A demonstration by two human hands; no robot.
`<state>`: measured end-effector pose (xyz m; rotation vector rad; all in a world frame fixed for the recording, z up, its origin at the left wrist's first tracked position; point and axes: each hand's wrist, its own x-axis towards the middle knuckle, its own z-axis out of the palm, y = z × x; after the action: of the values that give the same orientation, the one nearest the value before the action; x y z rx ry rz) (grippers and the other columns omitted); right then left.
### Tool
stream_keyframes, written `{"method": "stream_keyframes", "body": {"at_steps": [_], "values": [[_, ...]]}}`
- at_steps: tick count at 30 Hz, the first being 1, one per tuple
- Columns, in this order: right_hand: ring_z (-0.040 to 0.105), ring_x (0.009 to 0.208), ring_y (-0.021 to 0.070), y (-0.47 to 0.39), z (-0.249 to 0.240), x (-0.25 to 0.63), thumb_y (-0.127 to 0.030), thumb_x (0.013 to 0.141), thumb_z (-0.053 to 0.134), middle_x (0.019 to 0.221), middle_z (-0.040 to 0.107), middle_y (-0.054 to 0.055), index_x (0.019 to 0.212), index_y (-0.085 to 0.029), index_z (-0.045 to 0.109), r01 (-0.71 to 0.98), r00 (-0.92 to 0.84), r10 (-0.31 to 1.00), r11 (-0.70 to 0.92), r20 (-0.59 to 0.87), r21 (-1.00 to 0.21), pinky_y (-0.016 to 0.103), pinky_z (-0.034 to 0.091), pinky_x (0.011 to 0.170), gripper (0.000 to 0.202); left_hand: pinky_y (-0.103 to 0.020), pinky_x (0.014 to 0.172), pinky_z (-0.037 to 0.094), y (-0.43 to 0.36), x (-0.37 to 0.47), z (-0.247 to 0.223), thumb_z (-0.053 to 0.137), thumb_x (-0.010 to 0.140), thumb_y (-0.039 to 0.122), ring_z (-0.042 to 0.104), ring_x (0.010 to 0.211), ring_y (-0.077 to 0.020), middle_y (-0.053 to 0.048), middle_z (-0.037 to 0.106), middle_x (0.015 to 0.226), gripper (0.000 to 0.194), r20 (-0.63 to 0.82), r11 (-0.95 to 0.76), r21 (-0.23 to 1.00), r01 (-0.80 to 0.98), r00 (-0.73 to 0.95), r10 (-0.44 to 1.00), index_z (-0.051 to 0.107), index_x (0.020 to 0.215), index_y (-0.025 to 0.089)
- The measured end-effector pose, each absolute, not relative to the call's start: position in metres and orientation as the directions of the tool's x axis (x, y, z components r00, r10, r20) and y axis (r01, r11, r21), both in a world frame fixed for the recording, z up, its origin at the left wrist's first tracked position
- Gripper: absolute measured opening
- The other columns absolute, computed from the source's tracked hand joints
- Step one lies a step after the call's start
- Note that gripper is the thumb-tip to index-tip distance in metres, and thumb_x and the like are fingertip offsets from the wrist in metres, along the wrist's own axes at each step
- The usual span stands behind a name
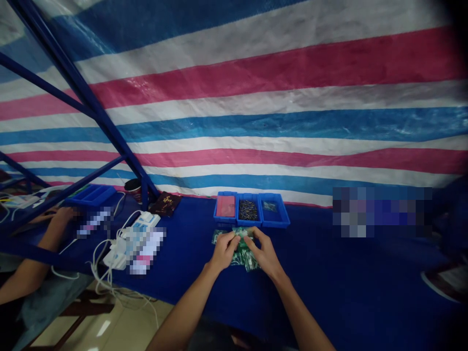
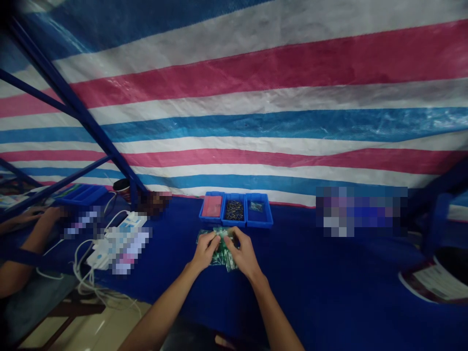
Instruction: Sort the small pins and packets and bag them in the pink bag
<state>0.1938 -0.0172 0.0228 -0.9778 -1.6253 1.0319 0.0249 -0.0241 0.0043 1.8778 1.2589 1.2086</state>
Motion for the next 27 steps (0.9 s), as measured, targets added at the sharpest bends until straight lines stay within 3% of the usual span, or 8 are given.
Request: {"method": "stream_keyframes", "body": {"at_steps": [10,16,27], "values": [[0.053,0.072,0.0172,-0.0162,0.0183,0.1941,-0.044,0.094,0.054,0.075,0.059,0.0,0.081,-0.019,0.059,0.097,-0.257,0.921,0.326,0.293,-0.94,0.026,0.044,0.068,0.029,-0.026,0.055,0.028,-0.0255,0.0229,0.0045,0.053,0.094,0.042,0.04,0.054,-0.0121,0.002,0.043,0.057,0.039,0.386,-0.427,0.8,0.422,0.183,0.904,0.05,0.066,0.016],[0.052,0.074,0.0169,-0.0178,0.0201,0.1913,-0.038,0.094,0.055,0.079,0.059,0.001,0.089,-0.019,0.06,0.13,-0.275,0.914,0.342,0.297,-0.931,0.026,0.043,0.069,0.021,-0.026,0.056,0.028,-0.0256,0.0231,0.0065,0.05,0.096,0.041,0.042,0.057,-0.0127,0.0,0.047,0.06,0.038,0.386,-0.411,0.81,0.418,0.147,0.911,0.054,0.068,0.015],[0.053,0.074,0.0168,-0.0153,0.0169,0.1927,-0.04,0.094,0.056,0.078,0.059,0.0,0.085,-0.018,0.06,0.063,-0.298,0.914,0.306,0.274,-0.95,0.026,0.043,0.07,0.024,-0.026,0.059,0.033,-0.0272,0.0232,0.0107,0.048,0.097,0.045,0.049,0.057,-0.0131,-0.001,0.054,0.061,0.044,0.35,-0.379,0.837,0.394,0.147,0.925,0.055,0.065,0.015]]}}
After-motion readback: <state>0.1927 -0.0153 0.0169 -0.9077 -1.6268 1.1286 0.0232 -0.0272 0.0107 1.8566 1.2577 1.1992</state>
